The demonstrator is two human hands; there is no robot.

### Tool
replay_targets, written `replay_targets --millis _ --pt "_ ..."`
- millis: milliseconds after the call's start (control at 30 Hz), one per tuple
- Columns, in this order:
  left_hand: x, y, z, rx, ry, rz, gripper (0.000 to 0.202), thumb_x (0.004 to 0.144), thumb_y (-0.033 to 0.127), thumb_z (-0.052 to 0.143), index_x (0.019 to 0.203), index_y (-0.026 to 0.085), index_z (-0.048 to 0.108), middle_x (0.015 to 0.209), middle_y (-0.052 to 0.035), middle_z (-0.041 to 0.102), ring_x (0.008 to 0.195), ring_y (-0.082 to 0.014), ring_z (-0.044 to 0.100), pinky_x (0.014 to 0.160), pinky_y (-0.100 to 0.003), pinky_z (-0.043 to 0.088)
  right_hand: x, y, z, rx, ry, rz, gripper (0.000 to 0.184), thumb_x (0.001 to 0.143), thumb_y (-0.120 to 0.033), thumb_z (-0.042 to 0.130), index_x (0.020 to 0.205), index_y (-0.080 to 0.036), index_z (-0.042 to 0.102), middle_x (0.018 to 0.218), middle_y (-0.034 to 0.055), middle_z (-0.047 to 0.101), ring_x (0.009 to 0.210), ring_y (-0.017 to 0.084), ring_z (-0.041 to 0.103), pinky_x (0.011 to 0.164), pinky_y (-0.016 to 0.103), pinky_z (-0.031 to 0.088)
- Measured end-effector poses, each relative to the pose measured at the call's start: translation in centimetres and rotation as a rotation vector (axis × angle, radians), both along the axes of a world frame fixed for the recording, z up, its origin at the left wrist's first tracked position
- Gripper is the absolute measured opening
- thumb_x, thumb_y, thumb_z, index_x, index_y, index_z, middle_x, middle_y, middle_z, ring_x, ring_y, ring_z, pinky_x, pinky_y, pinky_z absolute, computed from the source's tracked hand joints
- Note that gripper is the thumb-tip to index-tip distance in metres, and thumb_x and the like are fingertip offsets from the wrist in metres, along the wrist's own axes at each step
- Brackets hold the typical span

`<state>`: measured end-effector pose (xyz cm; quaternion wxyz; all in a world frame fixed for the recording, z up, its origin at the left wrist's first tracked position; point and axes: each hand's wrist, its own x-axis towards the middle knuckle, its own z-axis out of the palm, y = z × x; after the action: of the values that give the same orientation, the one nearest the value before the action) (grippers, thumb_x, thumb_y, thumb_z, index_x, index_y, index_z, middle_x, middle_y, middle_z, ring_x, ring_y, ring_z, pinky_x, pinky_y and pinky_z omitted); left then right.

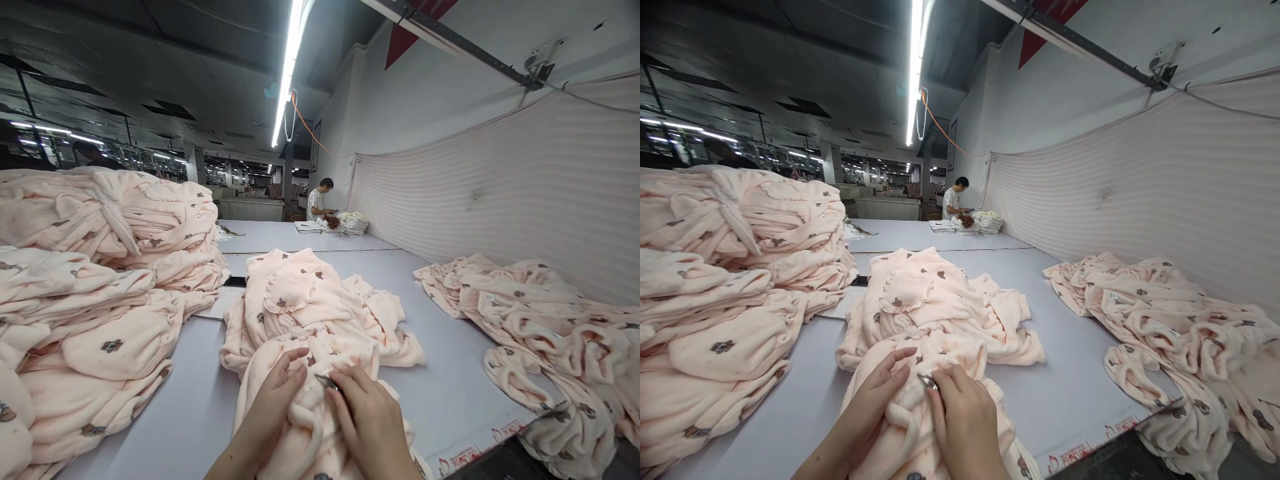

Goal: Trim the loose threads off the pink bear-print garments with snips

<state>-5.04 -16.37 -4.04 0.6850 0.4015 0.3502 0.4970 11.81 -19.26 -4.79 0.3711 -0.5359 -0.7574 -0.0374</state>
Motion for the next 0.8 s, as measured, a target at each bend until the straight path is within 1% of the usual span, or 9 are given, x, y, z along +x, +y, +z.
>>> replay_targets --millis 133,300,367,467,533,600,700,767,800 --pt "0.3 0.3 -0.1 -0.055 -0.092 -0.022 0.044 0.078 0.035 0.066 0.116 0.02 0.051 0.1 -0.0083 0.068 0.092 -0.0235 0.066 0.08 -0.035 0.052 0.7 0.0 0.8 -0.12 0.083 0.027 0.022 0.087 -0.023 0.053 0.106 -0.029 0.062 0.101 0.0007 0.065 0.085 0.017 0.066 0.068 0.025 0.051" --pt "0.4 1.0 -0.6 -0.096 -0.107 -0.041 0.041 0.074 0.033 0.069 0.11 0.018 0.055 0.095 -0.0084 0.069 0.089 -0.0244 0.067 0.078 -0.034 0.053 1.1 0.1 0.5 -0.121 0.138 0.041 0.021 0.087 -0.025 0.052 0.104 -0.026 0.065 0.098 0.0025 0.066 0.084 0.02 0.064 0.071 0.028 0.049" --pt "-0.3 1.7 -0.1 -0.064 -0.085 0.041 0.039 0.074 0.033 0.069 0.108 0.02 0.055 0.089 -0.0053 0.069 0.083 -0.0221 0.067 0.073 -0.032 0.053 1.8 0.3 0.1 -0.155 0.279 0.063 0.019 0.089 -0.029 0.051 0.1 -0.026 0.067 0.096 0.0027 0.066 0.087 0.019 0.063 0.075 0.027 0.048" --pt "-1.2 3.2 1.2 0.086 -0.046 0.304 0.044 0.074 0.037 0.066 0.113 0.028 0.048 0.083 0.0019 0.066 0.073 -0.0179 0.065 0.067 -0.028 0.05 3.3 0.6 -0.7 -0.155 0.606 0.033 0.023 0.089 -0.038 0.052 0.101 -0.023 0.065 0.1 0.0046 0.067 0.096 0.02 0.061 0.082 0.026 0.047" --pt "-0.6 4.0 2.0 0.207 0.044 0.398 0.043 0.075 0.041 0.063 0.114 0.03 0.048 0.08 0.0034 0.063 0.072 -0.0177 0.062 0.068 -0.029 0.048 4.1 0.8 -1.1 -0.176 0.821 0.006 0.028 0.089 -0.044 0.052 0.1 -0.021 0.063 0.094 0.005 0.068 0.091 0.019 0.061 0.077 0.025 0.047" --pt "1.2 4.2 2.3 0.345 0.231 0.307 0.037 0.073 0.041 0.064 0.107 0.027 0.057 0.077 0.0018 0.061 0.075 -0.0203 0.058 0.076 -0.032 0.045 4.4 1.0 -1.2 -0.228 0.971 0.037 0.032 0.089 -0.049 0.05 0.096 -0.019 0.061 0.087 0.0041 0.068 0.072 0.016 0.06 0.063 0.022 0.047" --pt "4.5 3.9 2.3 0.477 0.419 0.077 0.017 0.061 0.032 0.076 0.074 0.024 0.068 0.071 -0.0008 0.061 0.073 -0.0222 0.055 0.081 -0.033 0.042 4.7 0.8 -1.2 -0.259 1.096 0.118 0.035 0.09 -0.051 0.047 0.098 -0.019 0.058 0.084 0.0022 0.066 0.047 0.008 0.044 0.047 0.02 0.038" --pt "5.2 4.1 2.7 0.465 0.408 0.037 0.014 0.058 0.026 0.078 0.058 0.022 0.065 0.074 -0.0012 0.064 0.074 -0.0209 0.055 0.081 -0.03 0.042 5.2 0.2 -1.3 -0.246 1.127 0.106 0.037 0.09 -0.053 0.045 0.101 -0.019 0.056 0.081 0.001 0.064 0.043 0.007 0.038 0.043 0.019 0.034" --pt "4.8 4.6 3.2 0.439 0.385 0.054 0.012 0.061 0.026 0.076 0.057 0.021 0.065 0.076 -0.0006 0.065 0.074 -0.0196 0.056 0.08 -0.029 0.043 5.6 -0.3 -1.5 -0.236 1.119 0.075 0.037 0.089 -0.053 0.046 0.101 -0.019 0.056 0.079 0.0007 0.062 0.046 0.008 0.042 0.044 0.019 0.036"
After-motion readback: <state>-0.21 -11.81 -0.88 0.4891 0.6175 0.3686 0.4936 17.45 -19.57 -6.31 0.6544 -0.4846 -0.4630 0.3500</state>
